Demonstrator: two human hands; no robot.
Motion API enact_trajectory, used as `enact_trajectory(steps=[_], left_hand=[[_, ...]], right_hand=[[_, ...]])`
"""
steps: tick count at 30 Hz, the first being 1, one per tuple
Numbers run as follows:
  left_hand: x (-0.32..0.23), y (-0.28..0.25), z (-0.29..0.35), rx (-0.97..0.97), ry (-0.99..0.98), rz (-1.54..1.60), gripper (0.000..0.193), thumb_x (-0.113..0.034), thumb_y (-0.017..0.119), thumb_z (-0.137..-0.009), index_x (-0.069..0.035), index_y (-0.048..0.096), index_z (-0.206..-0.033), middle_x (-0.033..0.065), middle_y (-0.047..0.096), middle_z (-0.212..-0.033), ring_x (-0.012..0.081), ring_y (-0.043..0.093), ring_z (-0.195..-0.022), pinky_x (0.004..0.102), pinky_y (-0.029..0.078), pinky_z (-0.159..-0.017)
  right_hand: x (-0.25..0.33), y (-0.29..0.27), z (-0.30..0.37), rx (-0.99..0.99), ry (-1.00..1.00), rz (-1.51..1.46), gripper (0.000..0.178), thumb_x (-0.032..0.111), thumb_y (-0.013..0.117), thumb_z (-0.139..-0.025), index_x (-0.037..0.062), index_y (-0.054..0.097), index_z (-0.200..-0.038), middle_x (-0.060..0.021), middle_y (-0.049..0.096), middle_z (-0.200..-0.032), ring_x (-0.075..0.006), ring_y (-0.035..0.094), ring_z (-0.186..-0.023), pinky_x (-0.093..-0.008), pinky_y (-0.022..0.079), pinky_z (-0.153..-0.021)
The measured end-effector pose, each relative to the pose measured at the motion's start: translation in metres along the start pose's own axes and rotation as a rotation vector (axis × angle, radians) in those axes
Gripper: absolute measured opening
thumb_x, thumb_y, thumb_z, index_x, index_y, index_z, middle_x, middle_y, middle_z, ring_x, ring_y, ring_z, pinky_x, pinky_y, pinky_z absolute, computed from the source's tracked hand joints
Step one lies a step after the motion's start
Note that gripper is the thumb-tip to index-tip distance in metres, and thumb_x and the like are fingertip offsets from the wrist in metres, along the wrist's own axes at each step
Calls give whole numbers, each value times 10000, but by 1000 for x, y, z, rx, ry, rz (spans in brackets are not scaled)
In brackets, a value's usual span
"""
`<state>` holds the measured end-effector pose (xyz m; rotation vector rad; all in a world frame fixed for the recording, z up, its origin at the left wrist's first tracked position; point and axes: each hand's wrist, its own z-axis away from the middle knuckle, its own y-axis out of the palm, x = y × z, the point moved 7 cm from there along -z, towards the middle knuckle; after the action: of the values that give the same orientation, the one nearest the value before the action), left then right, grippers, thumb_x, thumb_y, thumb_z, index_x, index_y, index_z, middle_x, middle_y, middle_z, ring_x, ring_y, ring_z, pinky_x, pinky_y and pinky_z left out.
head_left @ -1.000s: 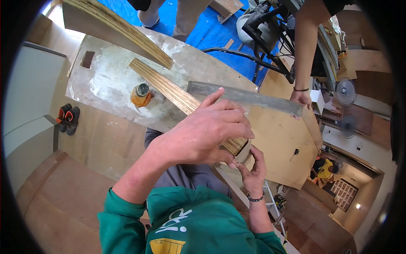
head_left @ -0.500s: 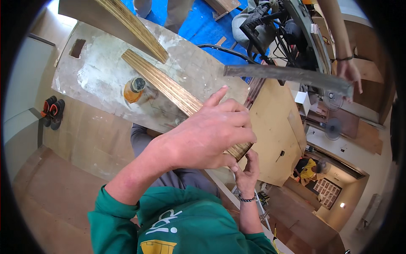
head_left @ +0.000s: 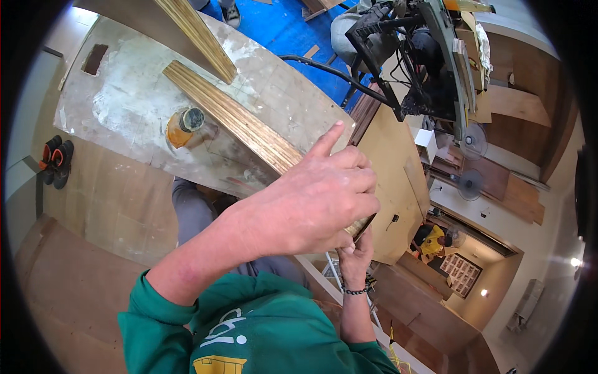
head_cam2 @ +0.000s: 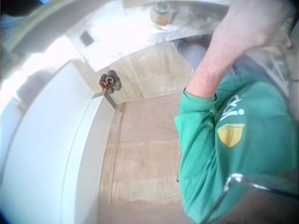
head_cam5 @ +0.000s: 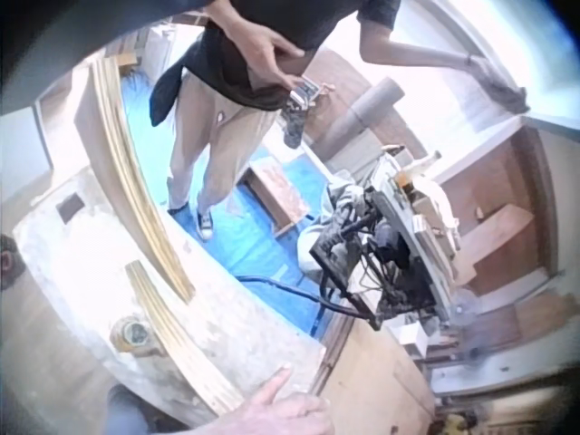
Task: The person picks up thin wooden laminate strips and aligns them against the edges of constructed wooden panels. The person uses a cloth to wipe down the surfaces and applies pressure by hand to secure the laminate pieces to the edges of the boards.
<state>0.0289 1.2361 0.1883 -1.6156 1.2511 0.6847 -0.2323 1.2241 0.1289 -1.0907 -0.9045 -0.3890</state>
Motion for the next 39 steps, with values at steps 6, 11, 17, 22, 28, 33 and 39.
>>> enact_trajectory(steps=[6, 11, 17, 22, 28, 33, 39], left_hand=[[2, 0, 1, -19, 15, 27, 427, -207, 801, -592, -91, 663, -980, 31, 582, -982, 244, 503, -1162, 602, 223, -1130], [2, 2, 1, -33, 29, 50, 411, -214, 789, -606, -82, 664, -975, 42, 591, -969, 255, 509, -1162, 603, 235, -1123], [2, 2, 1, -18, 41, 40, 397, -213, 774, -616, -67, 658, -966, 57, 599, -960, 270, 514, -1159, 603, 241, -1117], [1, 1, -1, -25, 44, 48, 381, -209, 764, -619, -66, 651, -954, 58, 601, -941, 266, 515, -1158, 591, 238, -1123], [2, 1, -1, -15, 43, 39, 377, -184, 758, -619, -69, 652, -962, 53, 602, -946, 260, 516, -1159, 578, 241, -1128], [3, 3, 0, 1, 25, 49, 389, -178, 763, -610, -75, 654, -969, 53, 598, -969, 261, 511, -1167, 574, 234, -1134], [0, 1, 2, 12, -25, 27, 430, -200, 767, -607, -92, 652, -1006, 49, 590, -1008, 260, 501, -1186, 573, 219, -1141]], right_hand=[[-4, -1, 1, 3, 135, -19, 623, -63, 688, -726, -5, 491, -1314, -103, 489, -1285, -233, 459, -1250, -364, 328, -1088], [-6, 0, 4, -21, 190, -137, 621, -51, 703, -744, -1, 485, -1324, -89, 489, -1286, -222, 461, -1250, -363, 334, -1085], [-6, -1, 4, -11, 237, -105, 630, -102, 669, -728, 0, 486, -1322, -78, 494, -1272, -213, 469, -1236, -357, 344, -1074], [-5, 0, 3, -26, 252, -122, 644, -134, 637, -701, -6, 491, -1315, -79, 497, -1262, -213, 474, -1226, -350, 346, -1071], [-13, -3, 4, -34, 159, -100, 569, -99, 652, -726, -7, 508, -1269, -78, 539, -1219, -192, 513, -1156, -330, 391, -1010], [-8, -3, 3, -49, 110, 0, 459, -11, 710, -789, -1, 533, -1212, -55, 602, -1158, -151, 566, -1060, -308, 456, -919], [-4, 3, 3, -32, 163, -80, 674, -135, 695, -664, 7, 511, -1297, -113, 517, -1281, -238, 471, -1240, -361, 349, -1080]])
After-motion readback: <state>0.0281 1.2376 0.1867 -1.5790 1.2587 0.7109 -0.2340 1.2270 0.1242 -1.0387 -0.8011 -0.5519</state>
